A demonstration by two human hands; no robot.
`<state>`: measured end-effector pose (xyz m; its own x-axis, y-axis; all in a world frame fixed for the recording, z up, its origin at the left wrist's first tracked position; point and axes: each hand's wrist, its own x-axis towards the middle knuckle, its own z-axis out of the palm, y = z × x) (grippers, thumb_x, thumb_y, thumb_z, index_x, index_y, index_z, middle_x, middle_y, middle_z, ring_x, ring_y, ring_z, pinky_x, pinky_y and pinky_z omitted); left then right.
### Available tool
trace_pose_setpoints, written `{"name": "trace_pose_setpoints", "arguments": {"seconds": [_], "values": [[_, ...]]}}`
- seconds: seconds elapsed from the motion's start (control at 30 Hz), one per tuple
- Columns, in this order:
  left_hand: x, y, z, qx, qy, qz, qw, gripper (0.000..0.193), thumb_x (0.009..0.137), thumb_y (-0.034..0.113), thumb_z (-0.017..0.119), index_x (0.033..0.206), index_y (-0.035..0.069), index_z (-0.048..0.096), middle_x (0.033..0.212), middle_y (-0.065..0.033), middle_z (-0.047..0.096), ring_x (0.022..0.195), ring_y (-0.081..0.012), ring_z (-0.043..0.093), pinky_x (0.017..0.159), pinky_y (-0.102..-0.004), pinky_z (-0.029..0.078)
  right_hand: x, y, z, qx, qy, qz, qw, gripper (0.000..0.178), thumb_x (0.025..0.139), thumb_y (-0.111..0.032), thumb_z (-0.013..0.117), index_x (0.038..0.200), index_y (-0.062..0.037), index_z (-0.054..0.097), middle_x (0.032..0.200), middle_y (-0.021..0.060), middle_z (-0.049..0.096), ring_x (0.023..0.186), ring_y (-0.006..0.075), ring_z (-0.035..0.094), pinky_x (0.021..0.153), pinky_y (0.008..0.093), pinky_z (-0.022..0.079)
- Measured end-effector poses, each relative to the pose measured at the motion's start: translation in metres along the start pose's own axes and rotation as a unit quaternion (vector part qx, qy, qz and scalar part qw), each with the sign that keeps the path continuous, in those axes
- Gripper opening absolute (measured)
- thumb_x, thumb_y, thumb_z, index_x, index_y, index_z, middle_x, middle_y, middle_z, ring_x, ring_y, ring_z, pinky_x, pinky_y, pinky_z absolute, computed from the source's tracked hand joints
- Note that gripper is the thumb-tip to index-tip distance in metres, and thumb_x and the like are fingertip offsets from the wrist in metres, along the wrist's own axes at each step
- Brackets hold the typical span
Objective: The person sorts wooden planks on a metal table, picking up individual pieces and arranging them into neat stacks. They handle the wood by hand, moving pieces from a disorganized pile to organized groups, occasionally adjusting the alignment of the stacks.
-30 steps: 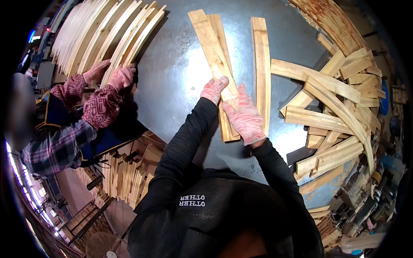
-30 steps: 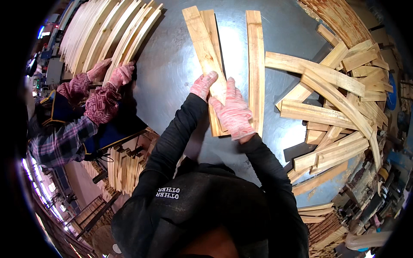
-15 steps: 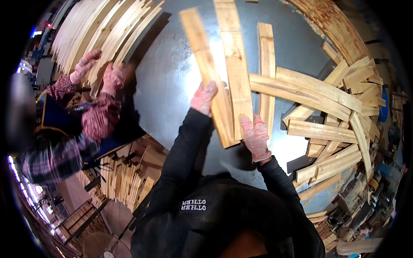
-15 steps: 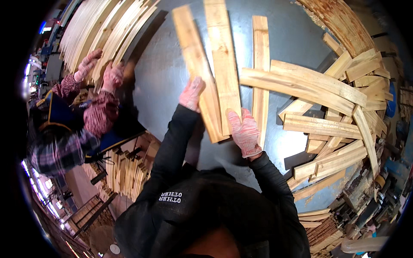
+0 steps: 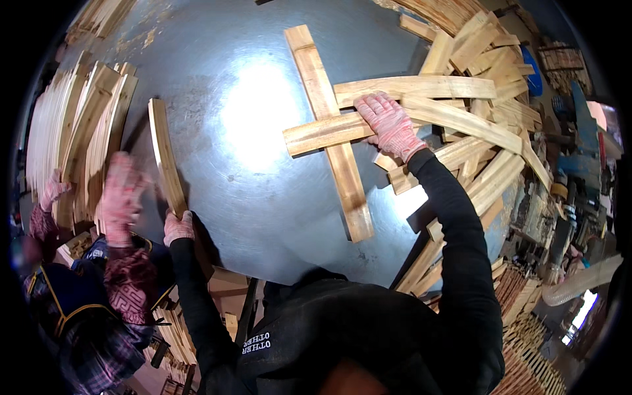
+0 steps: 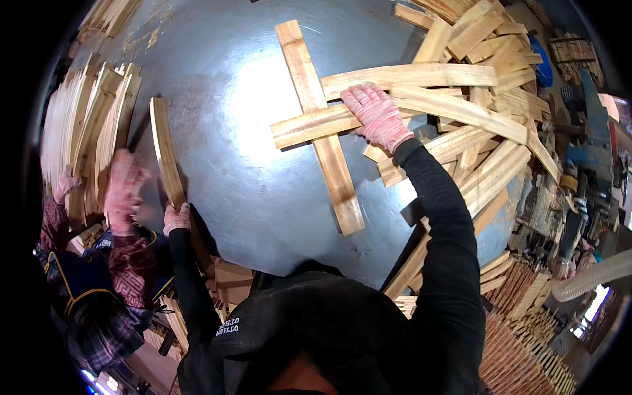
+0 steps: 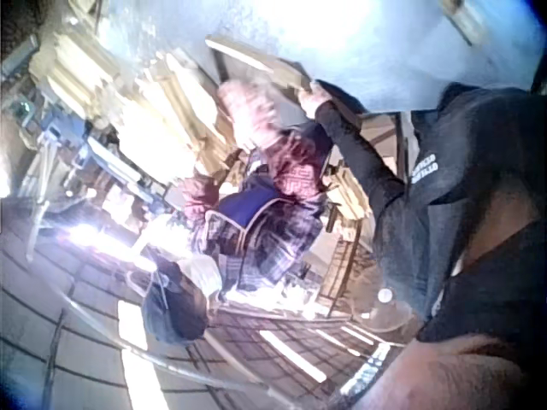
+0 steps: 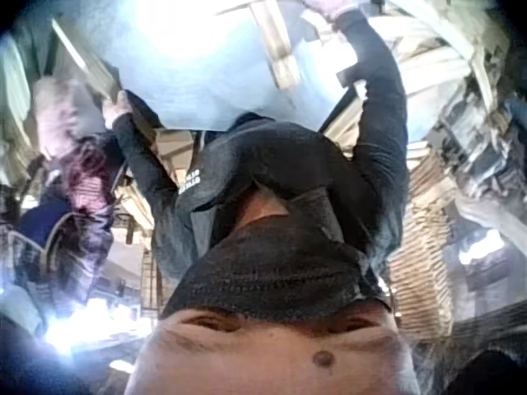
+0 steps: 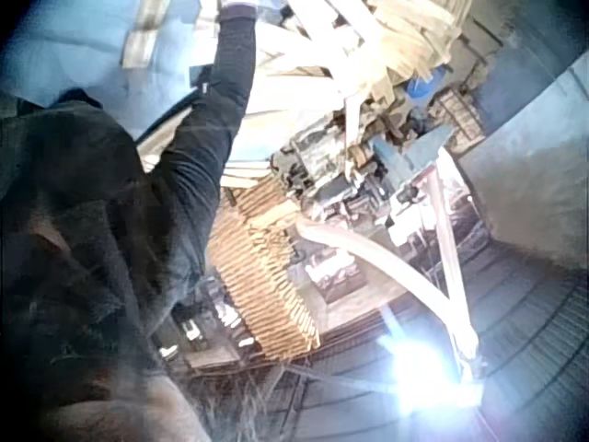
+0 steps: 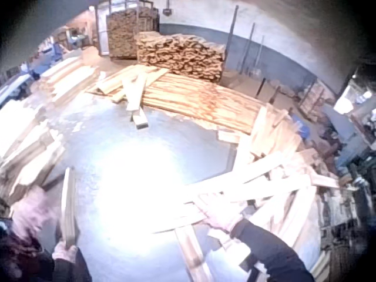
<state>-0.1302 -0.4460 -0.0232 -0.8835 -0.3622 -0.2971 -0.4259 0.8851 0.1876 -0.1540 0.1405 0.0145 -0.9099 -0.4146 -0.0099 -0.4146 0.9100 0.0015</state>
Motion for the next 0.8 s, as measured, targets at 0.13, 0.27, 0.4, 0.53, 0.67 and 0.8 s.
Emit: {"name": "trace_pose_setpoints", "arguments": {"seconds": [0.13,0.27,0.4,0.53,0.67,0.8], "values": [[-0.018,0.010,0.005,0.041,0.082,0.127,0.988,0.055,0.084,0.037,0.072,0.126,0.006,0.055,0.124,-0.0228,0.061,0.114,-0.0403,0.058,0.091,-0.0469,0.049,0.019,-0.039,-0.003,0.023,0.020,-0.044,0.999,0.056,0.082,-0.015,0.059,0.136,-0.0021,0.048,0.120,0.0144,0.059,0.114,0.0319,0.056,0.104,0.0434,0.040],[-0.124,0.108,-0.047,-0.014,0.104,0.245,0.964,0.066,0.082,0.039,0.073,0.132,0.001,0.054,0.128,-0.0270,0.056,0.118,-0.0413,0.056,0.099,-0.0469,0.046,0.028,-0.094,-0.029,0.073,0.138,-0.095,0.983,0.052,0.083,-0.010,0.053,0.134,-0.0012,0.051,0.110,0.0139,0.059,0.105,0.0302,0.057,0.100,0.0442,0.042],[-0.182,0.179,-0.102,-0.351,0.006,0.299,0.887,0.073,0.080,0.028,0.078,0.136,-0.007,0.047,0.135,-0.0253,0.052,0.127,-0.0320,0.051,0.108,-0.0395,0.040,0.002,-0.145,-0.062,0.159,0.139,-0.194,0.958,0.056,0.083,-0.014,0.053,0.137,0.0002,0.049,0.109,0.0153,0.058,0.105,0.0323,0.057,0.099,0.0456,0.045],[-0.173,0.171,-0.028,-0.167,-0.432,0.290,0.837,0.089,0.071,0.031,0.085,0.140,-0.001,0.039,0.118,-0.0094,0.058,0.109,-0.0230,0.055,0.100,-0.0347,0.044,-0.014,-0.159,-0.083,0.217,0.066,-0.288,0.930,0.063,0.082,-0.031,0.060,0.138,-0.0041,0.049,0.120,0.0169,0.058,0.121,0.0356,0.051,0.109,0.0494,0.036],[-0.194,0.139,-0.012,-0.339,-0.518,0.132,0.774,0.075,0.070,0.025,0.085,0.130,-0.001,0.048,0.107,-0.0040,0.061,0.093,-0.0153,0.057,0.086,-0.0287,0.048,-0.038,-0.097,-0.094,0.235,0.069,-0.136,0.960,0.092,0.069,-0.057,0.075,0.145,-0.0162,0.045,0.145,0.0125,0.046,0.139,0.0330,0.038,0.120,0.0521,0.017],[-0.213,0.121,-0.008,-0.347,-0.480,0.088,0.801,0.059,0.074,0.021,0.081,0.123,0.001,0.054,0.097,-0.0019,0.063,0.085,-0.0113,0.058,0.078,-0.0270,0.050,-0.070,0.033,-0.030,-0.011,-0.053,0.028,0.998,0.088,0.066,-0.019,0.082,0.144,-0.0169,0.042,0.140,0.0124,0.048,0.132,0.0320,0.044,0.116,0.0451,0.031]]}}
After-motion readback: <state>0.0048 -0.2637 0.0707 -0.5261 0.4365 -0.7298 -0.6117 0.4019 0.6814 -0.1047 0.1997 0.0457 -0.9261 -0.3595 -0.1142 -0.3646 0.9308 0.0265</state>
